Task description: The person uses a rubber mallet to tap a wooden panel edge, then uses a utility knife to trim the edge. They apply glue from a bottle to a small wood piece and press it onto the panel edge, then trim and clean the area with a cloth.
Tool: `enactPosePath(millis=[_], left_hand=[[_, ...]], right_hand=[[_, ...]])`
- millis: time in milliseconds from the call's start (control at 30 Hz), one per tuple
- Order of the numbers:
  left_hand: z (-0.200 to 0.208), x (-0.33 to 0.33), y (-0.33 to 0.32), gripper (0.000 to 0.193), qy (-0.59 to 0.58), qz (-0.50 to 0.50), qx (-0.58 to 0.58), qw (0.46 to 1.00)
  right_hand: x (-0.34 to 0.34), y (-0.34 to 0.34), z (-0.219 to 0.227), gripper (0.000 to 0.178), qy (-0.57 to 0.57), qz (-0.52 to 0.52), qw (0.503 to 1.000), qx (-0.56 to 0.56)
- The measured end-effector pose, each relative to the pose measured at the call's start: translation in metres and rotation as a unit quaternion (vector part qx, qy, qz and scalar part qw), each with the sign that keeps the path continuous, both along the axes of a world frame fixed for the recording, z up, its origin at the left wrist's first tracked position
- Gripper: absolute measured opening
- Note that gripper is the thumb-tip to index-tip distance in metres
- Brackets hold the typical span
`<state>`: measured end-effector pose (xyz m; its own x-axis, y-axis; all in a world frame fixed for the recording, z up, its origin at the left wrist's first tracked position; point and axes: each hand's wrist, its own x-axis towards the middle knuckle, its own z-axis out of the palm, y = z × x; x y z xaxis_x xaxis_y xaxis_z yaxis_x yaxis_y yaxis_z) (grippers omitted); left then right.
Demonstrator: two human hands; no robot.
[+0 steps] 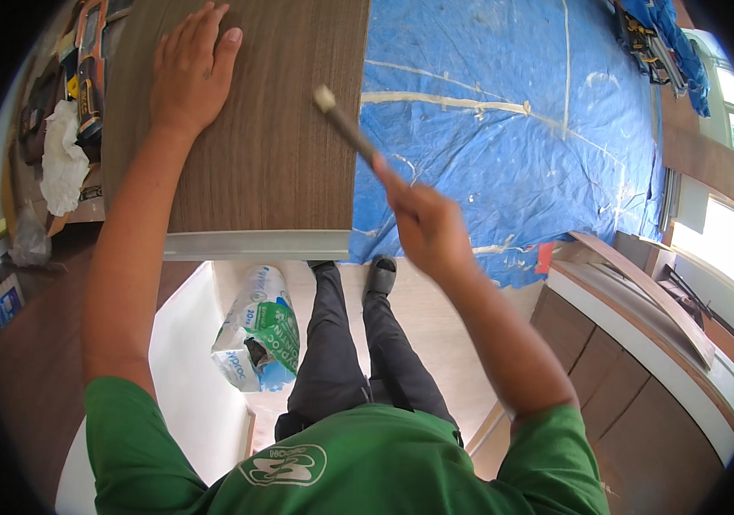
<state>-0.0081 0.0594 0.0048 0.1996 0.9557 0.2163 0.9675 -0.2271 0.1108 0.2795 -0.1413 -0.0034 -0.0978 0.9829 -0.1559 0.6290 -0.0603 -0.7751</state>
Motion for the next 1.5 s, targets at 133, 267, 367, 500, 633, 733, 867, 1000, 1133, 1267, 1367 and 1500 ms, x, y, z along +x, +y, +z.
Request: enactPosePath(millis=[133,267,367,500,633,733,867,1000,1133,1267,1367,1500], left_hand=[[-0.026,-0.013,0.013,0.054,-0.013,-0.072,0.100,0.992],[-0.032,-0.020,0.018,0.069,0.027,-0.124,0.079,0.989],[-0.029,-0.021,0.013,0.079,0.123,-0.102,0.065,0.985],[-0.013,0.086,-0.052,0.081,0.104,-0.224,-0.020,0.969],[0.000,0.132,-0.104,0.060,0.061,-0.463,-0.247,0.849],[-0.007,0.118,-0.094,0.050,-0.215,-0.458,-0.164,0.847],[-0.010,0.071,-0.002,0.051,-0.175,-0.294,0.032,0.939],[-0.037,0.020,0.078,0.058,-0.113,-0.100,0.120,0.981],[-0.040,0.031,0.070,0.066,-0.025,-0.050,0.097,0.994],[-0.042,0.029,0.068,0.070,-0.047,-0.011,0.087,0.995],[-0.024,0.046,0.062,0.067,-0.020,0.008,0.042,0.999],[-0.007,0.051,0.058,0.064,0.019,0.046,-0.018,0.999]], right_hand=[[-0.006,0.118,0.000,0.041,0.021,-0.060,0.998,0.010],[0.004,0.128,0.024,0.046,0.183,-0.152,0.971,-0.038],[0.009,0.079,0.033,0.044,0.253,-0.237,0.934,-0.087],[0.059,0.003,-0.004,0.029,0.276,-0.319,0.873,-0.245],[0.074,-0.054,-0.016,0.032,0.280,-0.413,0.818,-0.287],[0.079,-0.076,-0.008,0.034,0.289,-0.421,0.813,-0.280],[0.061,-0.075,0.014,0.042,0.249,-0.369,0.867,-0.222],[0.030,-0.040,0.021,0.048,0.214,-0.209,0.945,-0.131],[0.010,0.027,0.033,0.034,0.228,-0.213,0.923,-0.225],[-0.002,0.107,0.009,0.025,0.380,-0.221,0.869,-0.227],[-0.002,0.137,-0.017,0.021,0.493,-0.183,0.809,-0.262],[-0.007,0.142,-0.033,0.016,0.572,-0.139,0.745,-0.314]])
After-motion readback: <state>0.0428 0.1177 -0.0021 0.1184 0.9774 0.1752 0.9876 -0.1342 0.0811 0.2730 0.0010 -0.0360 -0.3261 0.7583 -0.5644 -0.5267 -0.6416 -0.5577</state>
